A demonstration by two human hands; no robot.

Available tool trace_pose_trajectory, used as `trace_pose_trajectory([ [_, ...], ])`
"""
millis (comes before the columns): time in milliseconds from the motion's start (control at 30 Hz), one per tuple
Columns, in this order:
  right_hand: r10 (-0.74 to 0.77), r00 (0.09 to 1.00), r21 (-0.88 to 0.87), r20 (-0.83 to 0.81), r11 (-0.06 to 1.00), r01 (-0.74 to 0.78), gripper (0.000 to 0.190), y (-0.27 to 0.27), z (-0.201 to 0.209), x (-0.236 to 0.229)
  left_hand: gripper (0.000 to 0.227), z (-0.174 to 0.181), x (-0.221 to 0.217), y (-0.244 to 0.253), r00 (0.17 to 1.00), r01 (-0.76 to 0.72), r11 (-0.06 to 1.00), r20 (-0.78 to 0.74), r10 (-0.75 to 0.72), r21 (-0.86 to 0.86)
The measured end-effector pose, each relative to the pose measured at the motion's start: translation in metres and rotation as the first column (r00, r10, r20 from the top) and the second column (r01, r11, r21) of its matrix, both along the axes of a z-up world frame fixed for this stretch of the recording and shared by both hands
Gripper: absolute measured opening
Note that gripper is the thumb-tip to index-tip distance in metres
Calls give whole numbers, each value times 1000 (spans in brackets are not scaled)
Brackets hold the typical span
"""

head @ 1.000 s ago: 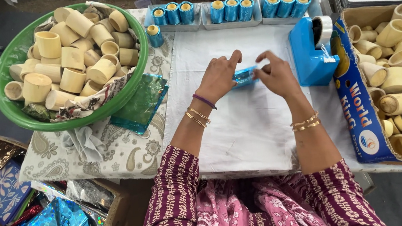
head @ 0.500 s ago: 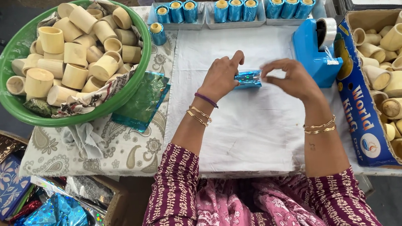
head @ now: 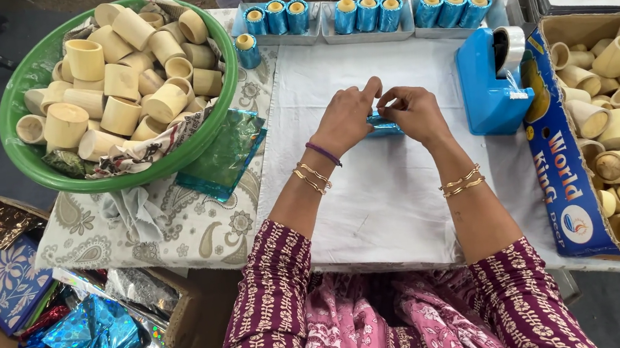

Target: The person sits at a table and wraps small, beige, cone-shaped objects with shiny blue foil. They use a white cloth to wipe the cones before wrapping them and then use a blue tape dispenser to secure the foil. The wrapped cones are placed in a tray.

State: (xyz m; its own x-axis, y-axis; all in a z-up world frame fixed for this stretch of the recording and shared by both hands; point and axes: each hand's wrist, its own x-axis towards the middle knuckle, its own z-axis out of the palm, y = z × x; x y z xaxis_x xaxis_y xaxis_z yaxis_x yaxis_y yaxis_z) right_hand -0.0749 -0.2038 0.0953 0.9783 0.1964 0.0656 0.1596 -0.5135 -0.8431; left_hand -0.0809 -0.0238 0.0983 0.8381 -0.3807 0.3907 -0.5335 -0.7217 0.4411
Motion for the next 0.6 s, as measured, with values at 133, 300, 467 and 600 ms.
trace_pose_trajectory([
  [133, -95, 995, -80, -35, 993, 92, 14, 5, 1, 0, 54, -2, 1, -2, 1000, -7, 1000, 10, 7, 13],
  [300, -80, 996, -175, 35, 981, 84, 19, 6, -4, 6, 54, 1, -3, -1, 999, -12, 1000, 33, 11, 9],
  [467, -77, 996, -293, 44, 952, 86, 27, 7, 4, 12, 54, -1, -1, -1, 999, -12, 1000, 41, 11, 23],
  [600, -131, 991, -320, -28, 940, 115, 53, 4, 16, 11, 51, -7, 2, -2, 997, 0, 1000, 82, -1, 15],
])
